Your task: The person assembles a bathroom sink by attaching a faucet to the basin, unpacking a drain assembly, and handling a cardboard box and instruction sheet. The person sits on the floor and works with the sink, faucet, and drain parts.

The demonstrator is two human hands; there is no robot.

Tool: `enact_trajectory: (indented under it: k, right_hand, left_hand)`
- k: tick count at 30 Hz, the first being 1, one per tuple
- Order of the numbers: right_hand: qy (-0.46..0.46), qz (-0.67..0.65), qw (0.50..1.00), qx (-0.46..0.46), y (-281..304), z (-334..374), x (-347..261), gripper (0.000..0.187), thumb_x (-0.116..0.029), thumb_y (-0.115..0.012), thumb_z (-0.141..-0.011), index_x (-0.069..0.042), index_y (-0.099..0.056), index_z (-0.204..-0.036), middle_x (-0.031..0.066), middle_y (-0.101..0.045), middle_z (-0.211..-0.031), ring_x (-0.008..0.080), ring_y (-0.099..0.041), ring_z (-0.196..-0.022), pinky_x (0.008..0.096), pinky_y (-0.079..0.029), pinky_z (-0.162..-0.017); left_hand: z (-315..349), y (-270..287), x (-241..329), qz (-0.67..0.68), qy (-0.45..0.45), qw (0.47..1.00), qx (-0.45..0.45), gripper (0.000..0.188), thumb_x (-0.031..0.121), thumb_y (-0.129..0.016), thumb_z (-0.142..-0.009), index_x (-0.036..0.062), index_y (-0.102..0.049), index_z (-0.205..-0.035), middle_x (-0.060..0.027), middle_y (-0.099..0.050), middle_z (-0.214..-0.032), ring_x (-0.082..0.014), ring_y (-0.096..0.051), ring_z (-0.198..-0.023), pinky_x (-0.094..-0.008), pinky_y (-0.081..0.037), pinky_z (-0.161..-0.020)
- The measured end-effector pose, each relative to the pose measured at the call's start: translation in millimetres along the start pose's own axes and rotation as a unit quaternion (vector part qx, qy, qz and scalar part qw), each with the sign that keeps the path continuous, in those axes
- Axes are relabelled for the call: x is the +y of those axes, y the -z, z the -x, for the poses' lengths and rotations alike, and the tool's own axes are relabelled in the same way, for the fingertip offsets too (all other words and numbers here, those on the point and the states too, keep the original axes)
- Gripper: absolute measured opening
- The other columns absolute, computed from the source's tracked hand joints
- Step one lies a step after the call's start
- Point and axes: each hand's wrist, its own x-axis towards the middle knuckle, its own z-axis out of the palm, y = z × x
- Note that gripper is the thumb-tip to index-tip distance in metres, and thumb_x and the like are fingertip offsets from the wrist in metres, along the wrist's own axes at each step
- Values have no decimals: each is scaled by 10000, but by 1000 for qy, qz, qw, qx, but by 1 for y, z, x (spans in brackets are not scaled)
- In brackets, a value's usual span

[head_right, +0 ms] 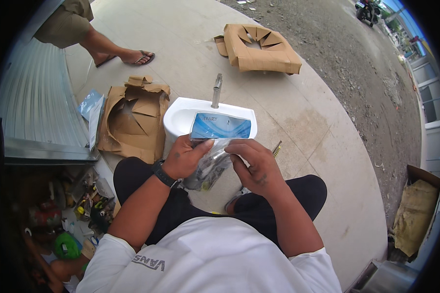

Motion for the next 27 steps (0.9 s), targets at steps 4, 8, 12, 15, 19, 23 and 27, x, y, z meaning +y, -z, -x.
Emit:
enact_trajectory:
  k: [4, 8, 12, 15, 19, 23, 27]
  right_hand:
    - [39, 111, 993, -25, -28, -3, -37, 350, -3, -679, -881, -55, -635, -1224, 120, -681, -1180, 324, -668, -1068, 445, -549, -907]
    - [9, 249, 958, -140, -17, 11, -37, 316, -20, -666, -884, -69, -672, -1197, 91, -680, -1131, 324, -668, -1041, 457, -544, -874]
    - [-10, 135, 975, -176, -4, 24, -44, 301, 27, -678, -858, -44, -692, -1150, 106, -682, -1110, 345, -687, -1023, 456, -559, -855]
    - [-20, 125, 974, -186, -5, 32, -52, 278, 7, -691, -859, -46, -697, -1131, 112, -680, -1124, 354, -693, -1003, 454, -565, -841]
    - [-30, 132, 978, -161, -7, 37, -59, 439, -99, -772, -842, -65, -624, -1255, 120, -671, -1170, 363, -691, -1027, 464, -569, -858]
    - [-35, 154, 971, -178, -3, 35, -68, 803, -226, -868, -779, -65, -457, -1450, 163, -631, -1301, 369, -694, -1046, 471, -575, -873]
    - [-69, 225, 954, -189, 4, 38, -84, 954, -369, -882, -746, -74, -403, -1517, 197, -543, -1478, 394, -695, -1058, 467, -578, -889]
  left_hand:
    - [8, 1, -4, 9, -63, 998, -28, 269, 122, -626, -1023, -22, -651, -1249, -93, -734, -1114, -121, -648, -1015, -328, -532, -930]
    - [23, 3, 2, -75, -91, 993, -28, 280, 124, -640, -1013, -13, -638, -1257, -106, -728, -1106, -143, -657, -1030, -337, -533, -934]
    - [35, -5, 14, -115, -122, 986, -1, 274, 147, -661, -999, -18, -669, -1217, -151, -729, -1106, -209, -690, -1039, -355, -537, -925]
    - [46, -9, 24, -155, -133, 979, 3, 266, 176, -665, -997, -19, -709, -1171, -180, -728, -1118, -256, -705, -1052, -367, -538, -928]
    - [56, -17, 29, -162, -155, 974, -8, 278, 215, -659, -1006, -5, -741, -1155, -187, -734, -1154, -286, -707, -1078, -385, -534, -947]
    - [58, -22, 30, -197, -188, 962, -24, 293, 204, -628, -1044, -8, -705, -1232, -122, -743, -1155, -166, -676, -1071, -338, -526, -952]
    - [59, -29, 30, -170, -186, 968, 8, 303, 254, -630, -1033, 13, -742, -1180, -172, -759, -1128, -294, -706, -1084, -385, -527, -964]
